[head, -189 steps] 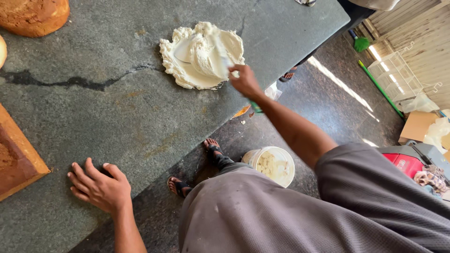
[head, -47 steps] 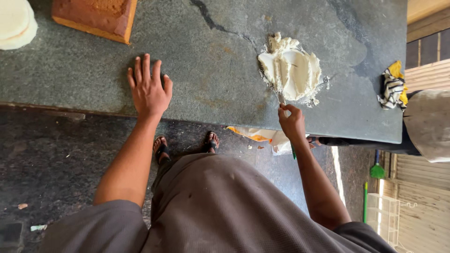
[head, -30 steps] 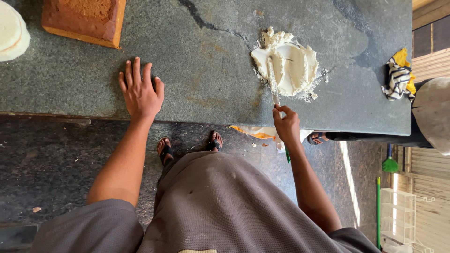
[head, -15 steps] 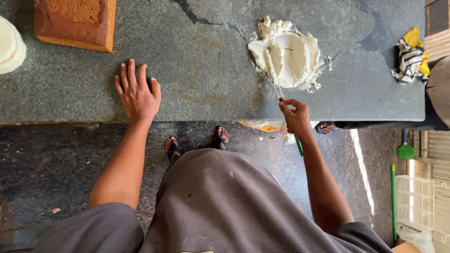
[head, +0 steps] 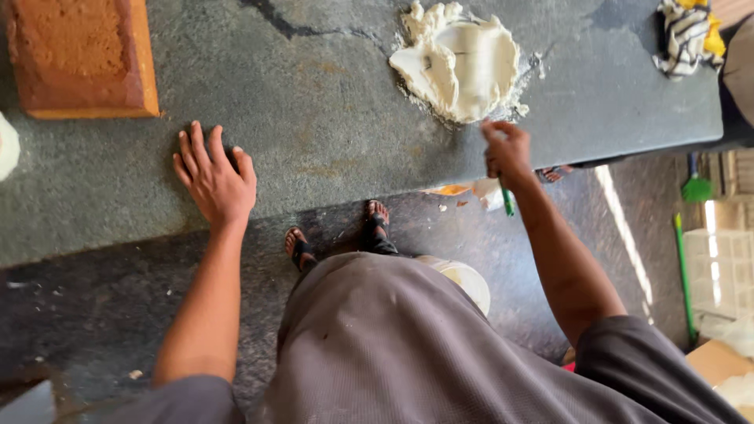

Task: The person spreads cream on a counter, moves trays of dough and muffins into a large oven, and adjusts the temperature and timer on the oven control panel.

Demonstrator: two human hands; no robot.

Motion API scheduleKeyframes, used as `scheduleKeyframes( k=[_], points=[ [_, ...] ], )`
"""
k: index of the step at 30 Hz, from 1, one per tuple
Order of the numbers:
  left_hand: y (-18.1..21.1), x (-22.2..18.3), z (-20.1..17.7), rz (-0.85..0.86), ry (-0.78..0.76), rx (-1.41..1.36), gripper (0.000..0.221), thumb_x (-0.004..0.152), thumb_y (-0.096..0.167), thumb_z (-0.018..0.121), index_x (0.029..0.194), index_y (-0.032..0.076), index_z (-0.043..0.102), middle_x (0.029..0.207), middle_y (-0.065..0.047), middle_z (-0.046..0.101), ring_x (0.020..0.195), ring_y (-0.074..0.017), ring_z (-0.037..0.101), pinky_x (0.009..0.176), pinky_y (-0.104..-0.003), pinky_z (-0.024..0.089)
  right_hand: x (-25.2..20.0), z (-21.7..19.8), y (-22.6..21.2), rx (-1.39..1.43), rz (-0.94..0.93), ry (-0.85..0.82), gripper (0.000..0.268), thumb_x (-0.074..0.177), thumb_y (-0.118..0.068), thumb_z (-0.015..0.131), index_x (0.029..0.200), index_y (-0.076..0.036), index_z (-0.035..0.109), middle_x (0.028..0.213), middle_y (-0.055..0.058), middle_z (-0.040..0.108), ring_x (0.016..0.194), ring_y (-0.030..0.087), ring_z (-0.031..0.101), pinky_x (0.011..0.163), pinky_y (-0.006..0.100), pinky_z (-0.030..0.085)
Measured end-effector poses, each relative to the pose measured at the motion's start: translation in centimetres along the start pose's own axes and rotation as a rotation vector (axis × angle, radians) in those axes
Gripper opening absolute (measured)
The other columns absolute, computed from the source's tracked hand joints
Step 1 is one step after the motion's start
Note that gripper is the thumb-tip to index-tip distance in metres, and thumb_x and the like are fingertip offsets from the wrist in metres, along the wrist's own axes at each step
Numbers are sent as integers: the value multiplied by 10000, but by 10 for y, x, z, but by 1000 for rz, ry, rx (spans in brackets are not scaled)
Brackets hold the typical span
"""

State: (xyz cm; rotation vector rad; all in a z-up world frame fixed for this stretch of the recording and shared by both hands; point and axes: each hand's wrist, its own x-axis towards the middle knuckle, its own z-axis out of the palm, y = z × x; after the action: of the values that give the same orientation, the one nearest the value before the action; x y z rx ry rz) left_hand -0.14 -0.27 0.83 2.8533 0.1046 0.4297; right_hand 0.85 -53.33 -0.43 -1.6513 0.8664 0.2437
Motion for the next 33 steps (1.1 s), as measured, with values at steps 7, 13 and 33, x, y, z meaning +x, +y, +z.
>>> scheduleKeyframes(
  k=[7, 13, 33],
  points=[
    [-1, 5, 0, 42, -6, 5, 419, 1145, 283, 464, 1488, 53, 537, 1623, -219, 419, 1519, -445, 345, 1225, -624, 251, 21, -29, 0, -950, -443, 166, 291, 1100, -242, 507, 1081, -63, 736, 816, 238, 703, 684, 426, 685, 631, 528, 525],
    [-3, 8, 8, 64, 16, 33, 443, 1169, 319, 440, 1521, 63, 522, 1647, -214, 397, 1535, -429, 335, 1235, -622, 262, 12, 40, -6, -1294, -1136, 242, 290, 1048, -200, 505, 1197, -123, 741, 729, 187, 677, 544, 354, 621, 501, 461, 494],
    [9, 6, 0, 30, -29, 110, 430, 1137, 304, 429, 1473, 61, 544, 1610, -219, 429, 1508, -438, 375, 1202, -624, 293, -24, 29, -47, -703, -183, -329, 301, 991, -295, 664, 1245, -164, 756, 815, 114, 745, 567, 147, 579, 433, 298, 446]
  ],
)
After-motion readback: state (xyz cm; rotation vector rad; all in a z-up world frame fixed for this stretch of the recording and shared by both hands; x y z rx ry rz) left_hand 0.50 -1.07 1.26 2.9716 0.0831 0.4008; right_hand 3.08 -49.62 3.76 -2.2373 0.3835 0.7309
